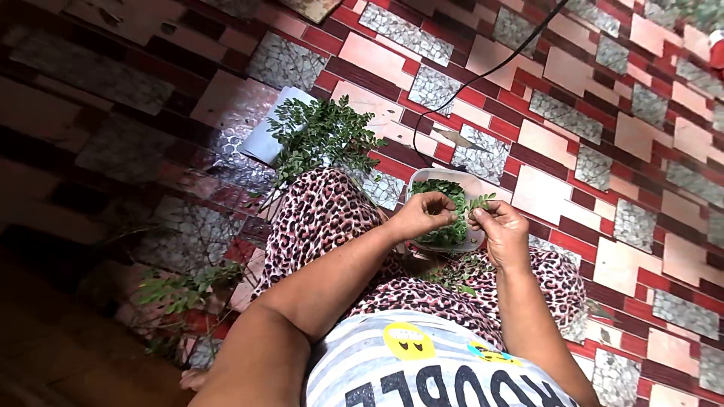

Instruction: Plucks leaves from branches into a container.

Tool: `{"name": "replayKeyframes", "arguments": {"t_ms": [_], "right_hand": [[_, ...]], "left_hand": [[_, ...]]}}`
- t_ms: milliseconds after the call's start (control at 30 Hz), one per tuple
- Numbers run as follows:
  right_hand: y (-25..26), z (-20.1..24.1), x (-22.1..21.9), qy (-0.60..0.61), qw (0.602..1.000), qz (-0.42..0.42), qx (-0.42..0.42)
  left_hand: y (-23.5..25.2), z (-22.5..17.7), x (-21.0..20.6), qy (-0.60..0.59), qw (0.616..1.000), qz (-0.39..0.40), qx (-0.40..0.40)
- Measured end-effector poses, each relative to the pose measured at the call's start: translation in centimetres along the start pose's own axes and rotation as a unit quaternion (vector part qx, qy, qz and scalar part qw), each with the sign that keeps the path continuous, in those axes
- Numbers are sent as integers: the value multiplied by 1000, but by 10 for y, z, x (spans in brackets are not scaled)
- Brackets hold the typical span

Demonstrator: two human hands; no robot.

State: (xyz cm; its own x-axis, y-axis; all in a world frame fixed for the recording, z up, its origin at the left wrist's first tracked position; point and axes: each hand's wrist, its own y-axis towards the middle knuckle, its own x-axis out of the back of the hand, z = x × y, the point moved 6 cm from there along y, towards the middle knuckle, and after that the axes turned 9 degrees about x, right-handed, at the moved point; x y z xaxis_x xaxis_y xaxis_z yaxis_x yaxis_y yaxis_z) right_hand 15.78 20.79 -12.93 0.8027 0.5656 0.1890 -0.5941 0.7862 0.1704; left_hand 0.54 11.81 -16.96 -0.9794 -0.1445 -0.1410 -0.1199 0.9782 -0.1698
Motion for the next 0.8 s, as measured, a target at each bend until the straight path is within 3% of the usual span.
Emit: {"name": "replayKeyframes", "arguments": {"t_ms": [167,367,533,600,700,800], "right_hand": [[-1,8,-4,-23,999,11,24],[-4,5,-2,-32,999,0,6],[-7,-3,1,-65,997,7,-47],[-7,6,4,-126,992,-14,15],[-3,29,4,-197,964,7,176],[-2,28,-7,-219,961,70,155]], "left_hand": [[0,-4,-4,-13,999,-12,-45],[3,9,-8,-145,989,-19,29],[4,13,-7,-165,984,-25,54],[5,15,-6,-153,987,-29,45],[5,15,-6,-102,994,-35,30],[5,14,-8,-82,996,-30,25]]}}
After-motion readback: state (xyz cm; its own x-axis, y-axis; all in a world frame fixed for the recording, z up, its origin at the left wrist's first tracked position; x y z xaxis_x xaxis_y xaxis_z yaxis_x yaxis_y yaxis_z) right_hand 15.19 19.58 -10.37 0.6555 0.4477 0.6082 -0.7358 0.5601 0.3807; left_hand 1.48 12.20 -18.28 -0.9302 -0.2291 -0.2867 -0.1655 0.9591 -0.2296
